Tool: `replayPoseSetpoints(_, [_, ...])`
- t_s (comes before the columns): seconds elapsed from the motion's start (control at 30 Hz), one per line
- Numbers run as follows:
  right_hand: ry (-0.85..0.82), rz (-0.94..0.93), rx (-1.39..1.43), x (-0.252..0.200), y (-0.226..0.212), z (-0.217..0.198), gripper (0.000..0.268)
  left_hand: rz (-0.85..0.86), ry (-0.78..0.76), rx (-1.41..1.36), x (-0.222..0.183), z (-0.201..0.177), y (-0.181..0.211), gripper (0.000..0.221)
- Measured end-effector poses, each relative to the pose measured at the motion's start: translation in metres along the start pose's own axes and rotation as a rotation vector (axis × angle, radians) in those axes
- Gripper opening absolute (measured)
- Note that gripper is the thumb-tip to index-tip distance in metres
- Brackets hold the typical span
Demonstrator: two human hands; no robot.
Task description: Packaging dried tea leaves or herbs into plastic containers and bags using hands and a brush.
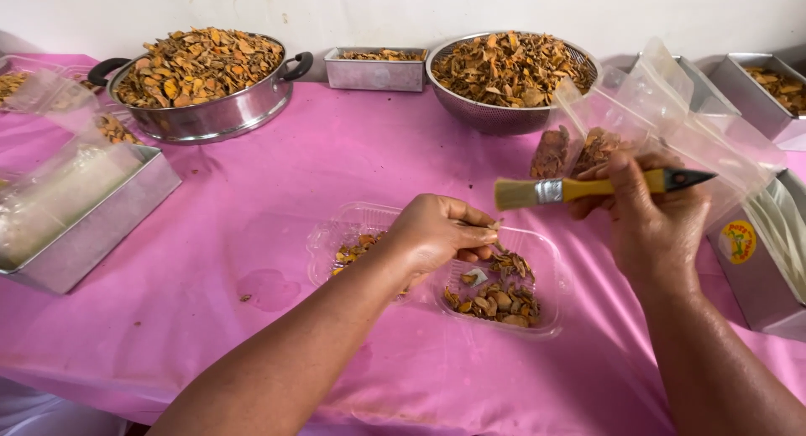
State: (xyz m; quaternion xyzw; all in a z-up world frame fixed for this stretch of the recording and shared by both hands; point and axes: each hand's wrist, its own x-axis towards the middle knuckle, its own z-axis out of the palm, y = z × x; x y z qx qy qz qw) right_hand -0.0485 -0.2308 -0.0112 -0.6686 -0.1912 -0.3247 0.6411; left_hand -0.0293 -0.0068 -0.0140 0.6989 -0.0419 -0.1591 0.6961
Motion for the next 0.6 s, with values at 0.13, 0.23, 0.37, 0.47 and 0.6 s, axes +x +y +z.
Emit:
replayPoseSetpoints(0.13, [0.120, 0.068, -0.011, 0.006, 0.001, -0.006, 0.035, 0.001, 0.080, 0.440, -0.004, 0.023, 0.009, 0.012])
replayPoseSetpoints(0.23, [0.089, 0.064, -0.077, 0.008, 0.002, -0.007, 0.033, 0.113, 0.028, 0.694, 0.009, 0.035, -0.002, 0.016])
replayPoseSetpoints(0.37, [0.029, 0.025, -0.045, 0.009, 0.005, -0.009, 0.035, 0.125, -0.136, 1.278, 0.006, 0.044, -0.002, 0.027])
replayPoseSetpoints(0.47, [0.029, 0.028, -0.058, 0.010, 0.005, -0.010, 0.035, 0.264, -0.273, 1.397, -0.011, 0.042, -0.002, 0.036])
replayPoseSetpoints(0.6, [0.020, 0.044, -0.044, 0.010, 0.003, -0.007, 0.031, 0.216, -0.490, 1.443, -0.024, 0.039, -0.008, 0.036])
